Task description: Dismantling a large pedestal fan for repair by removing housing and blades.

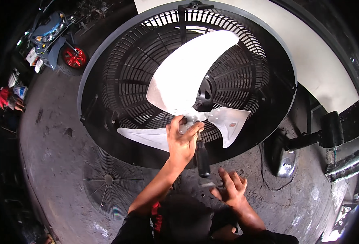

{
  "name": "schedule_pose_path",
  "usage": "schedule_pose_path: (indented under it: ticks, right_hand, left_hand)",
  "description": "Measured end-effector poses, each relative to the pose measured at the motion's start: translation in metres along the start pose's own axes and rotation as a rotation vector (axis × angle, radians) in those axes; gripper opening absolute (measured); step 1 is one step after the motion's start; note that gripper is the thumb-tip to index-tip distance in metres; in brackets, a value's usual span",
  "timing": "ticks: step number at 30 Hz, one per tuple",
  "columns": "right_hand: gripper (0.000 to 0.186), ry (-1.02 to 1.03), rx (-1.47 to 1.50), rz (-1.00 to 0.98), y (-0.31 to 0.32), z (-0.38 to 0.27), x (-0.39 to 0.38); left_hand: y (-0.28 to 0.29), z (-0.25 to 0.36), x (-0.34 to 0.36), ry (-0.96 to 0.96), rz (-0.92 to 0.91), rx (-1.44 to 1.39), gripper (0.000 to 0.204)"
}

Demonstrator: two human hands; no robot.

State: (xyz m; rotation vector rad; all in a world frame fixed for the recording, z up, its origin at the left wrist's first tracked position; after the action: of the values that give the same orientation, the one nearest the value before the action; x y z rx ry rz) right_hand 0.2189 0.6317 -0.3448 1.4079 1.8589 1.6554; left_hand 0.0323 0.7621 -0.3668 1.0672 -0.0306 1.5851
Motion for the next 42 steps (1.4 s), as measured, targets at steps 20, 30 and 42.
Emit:
schedule_pose_path:
  ticks: [20, 30, 42]
  right_hand:
    - [0.054, 0.109, -0.184, 0.302, 0.000, -0.009, 0.000]
    - [0.041, 0.438, 0.573, 0.798, 0.016, -0.016, -0.008]
    - [0.053, -0.152, 0.190, 0.005, 0.007, -0.018, 0.022]
  left_hand:
    - [0.004, 0.005, 0.003, -0.081, 0.005, 0.154, 0.031]
    - [0.004, 0.003, 0.003, -0.099, -0.017, 0.178, 0.027]
    - [0.005, 0.004, 0.006, -0.159, 0.042, 0.190, 0.029]
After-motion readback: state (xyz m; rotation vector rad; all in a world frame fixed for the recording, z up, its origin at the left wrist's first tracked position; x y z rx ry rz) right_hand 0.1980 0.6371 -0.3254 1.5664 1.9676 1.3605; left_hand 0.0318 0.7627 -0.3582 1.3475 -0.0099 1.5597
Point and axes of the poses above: each hand's wrist, its own x-axis towards the middle knuckle, its own y-axis out of the back of the hand, z = x × y, the point moved 2 cm from there along x, towards the middle knuckle, and after that the axes turned 13 degrees about -z, right-handed, at the moved point
